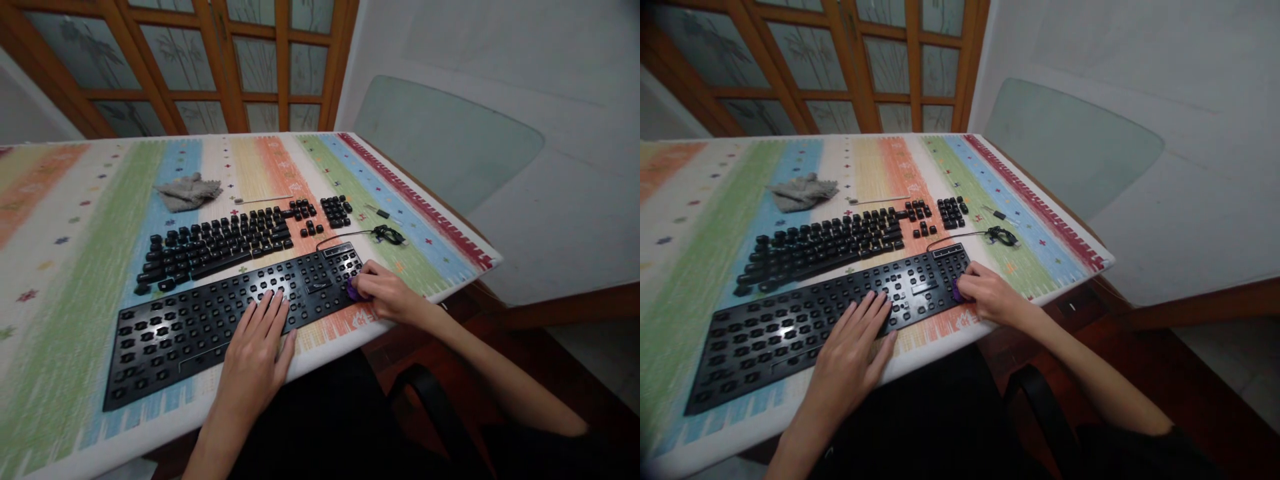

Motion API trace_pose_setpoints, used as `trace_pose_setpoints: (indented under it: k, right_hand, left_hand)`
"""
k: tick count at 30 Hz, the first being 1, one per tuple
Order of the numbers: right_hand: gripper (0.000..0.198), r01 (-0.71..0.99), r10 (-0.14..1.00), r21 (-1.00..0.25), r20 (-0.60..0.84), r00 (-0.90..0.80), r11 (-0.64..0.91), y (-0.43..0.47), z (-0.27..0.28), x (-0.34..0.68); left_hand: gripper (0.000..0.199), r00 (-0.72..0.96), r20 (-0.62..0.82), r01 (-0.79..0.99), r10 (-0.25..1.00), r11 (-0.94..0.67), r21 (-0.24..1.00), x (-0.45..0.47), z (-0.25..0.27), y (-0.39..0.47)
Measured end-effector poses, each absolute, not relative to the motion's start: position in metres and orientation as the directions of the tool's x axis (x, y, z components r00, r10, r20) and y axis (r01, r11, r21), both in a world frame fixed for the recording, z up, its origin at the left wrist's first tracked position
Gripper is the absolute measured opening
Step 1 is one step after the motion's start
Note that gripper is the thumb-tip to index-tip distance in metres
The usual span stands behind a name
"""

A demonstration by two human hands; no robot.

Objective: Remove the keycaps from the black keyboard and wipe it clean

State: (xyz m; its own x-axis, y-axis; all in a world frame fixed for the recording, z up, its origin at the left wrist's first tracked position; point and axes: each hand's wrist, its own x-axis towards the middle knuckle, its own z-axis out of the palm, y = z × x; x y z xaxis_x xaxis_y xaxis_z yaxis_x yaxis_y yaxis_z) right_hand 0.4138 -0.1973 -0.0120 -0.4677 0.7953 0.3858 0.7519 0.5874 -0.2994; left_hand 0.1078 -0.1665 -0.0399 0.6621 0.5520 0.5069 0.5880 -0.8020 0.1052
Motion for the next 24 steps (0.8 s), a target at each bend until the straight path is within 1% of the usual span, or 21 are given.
trace_pose_setpoints:
  k: [2, 4, 6, 7, 9, 10, 11, 12, 14, 17, 19, 21, 22, 24]
  right_hand:
    - [0.03, 0.672, 0.821, -0.472, 0.341, -0.458, 0.57, -0.189, -0.007, 0.42]
    - [0.029, 0.578, 0.84, -0.619, 0.295, -0.455, 0.531, -0.183, 0.0, 0.426]
    - [0.027, 0.559, 0.889, -0.697, 0.286, -0.358, 0.449, -0.181, 0.007, 0.43]
    - [0.026, 0.586, 0.917, -0.705, 0.302, -0.259, 0.398, -0.182, 0.008, 0.43]
    - [0.023, 0.681, 0.922, -0.667, 0.386, -0.031, 0.303, -0.187, 0.008, 0.43]
    - [0.022, 0.732, 0.896, -0.625, 0.442, 0.046, 0.271, -0.191, 0.006, 0.428]
    - [0.022, 0.782, 0.864, -0.569, 0.496, 0.079, 0.256, -0.195, 0.003, 0.426]
    - [0.022, 0.823, 0.841, -0.504, 0.538, 0.061, 0.263, -0.201, 0.0, 0.423]
    - [0.025, 0.875, 0.817, -0.365, 0.574, -0.058, 0.319, -0.212, -0.006, 0.417]
    - [0.027, 0.88, 0.805, -0.197, 0.525, -0.277, 0.432, -0.223, -0.011, 0.409]
    - [0.028, 0.881, 0.786, -0.1, 0.506, -0.355, 0.462, -0.227, -0.012, 0.405]
    - [0.029, 0.893, 0.779, -0.028, 0.502, -0.376, 0.449, -0.228, -0.011, 0.402]
    - [0.03, 0.902, 0.786, -0.013, 0.495, -0.37, 0.433, -0.227, -0.011, 0.4]
    - [0.031, 0.923, 0.812, -0.026, 0.485, -0.324, 0.384, -0.228, -0.012, 0.397]
  left_hand:
    - [0.043, 0.661, 0.504, 0.588, 0.556, -0.801, 0.111, 0.108, -0.04, -0.166]
    - [0.042, 0.659, 0.505, 0.589, 0.558, -0.8, 0.114, 0.108, -0.039, -0.167]
    - [0.042, 0.658, 0.507, 0.591, 0.557, -0.799, 0.112, 0.108, -0.038, -0.167]
    - [0.042, 0.658, 0.507, 0.591, 0.557, -0.799, 0.11, 0.109, -0.038, -0.167]
    - [0.042, 0.659, 0.505, 0.592, 0.557, -0.798, 0.109, 0.109, -0.038, -0.167]
    - [0.042, 0.66, 0.504, 0.592, 0.558, -0.799, 0.109, 0.109, -0.038, -0.167]
    - [0.043, 0.66, 0.503, 0.591, 0.558, -0.799, 0.11, 0.109, -0.038, -0.167]
    - [0.043, 0.66, 0.502, 0.591, 0.558, -0.799, 0.111, 0.109, -0.038, -0.167]
    - [0.044, 0.661, 0.504, 0.588, 0.557, -0.801, 0.114, 0.109, -0.039, -0.167]
    - [0.044, 0.658, 0.506, 0.585, 0.558, -0.801, 0.123, 0.108, -0.038, -0.167]
    - [0.045, 0.656, 0.505, 0.584, 0.56, -0.801, 0.13, 0.108, -0.039, -0.166]
    - [0.046, 0.657, 0.502, 0.583, 0.563, -0.801, 0.136, 0.107, -0.039, -0.166]
    - [0.047, 0.658, 0.5, 0.581, 0.563, -0.802, 0.138, 0.107, -0.04, -0.166]
    - [0.049, 0.657, 0.5, 0.581, 0.564, -0.801, 0.14, 0.107, -0.041, -0.166]
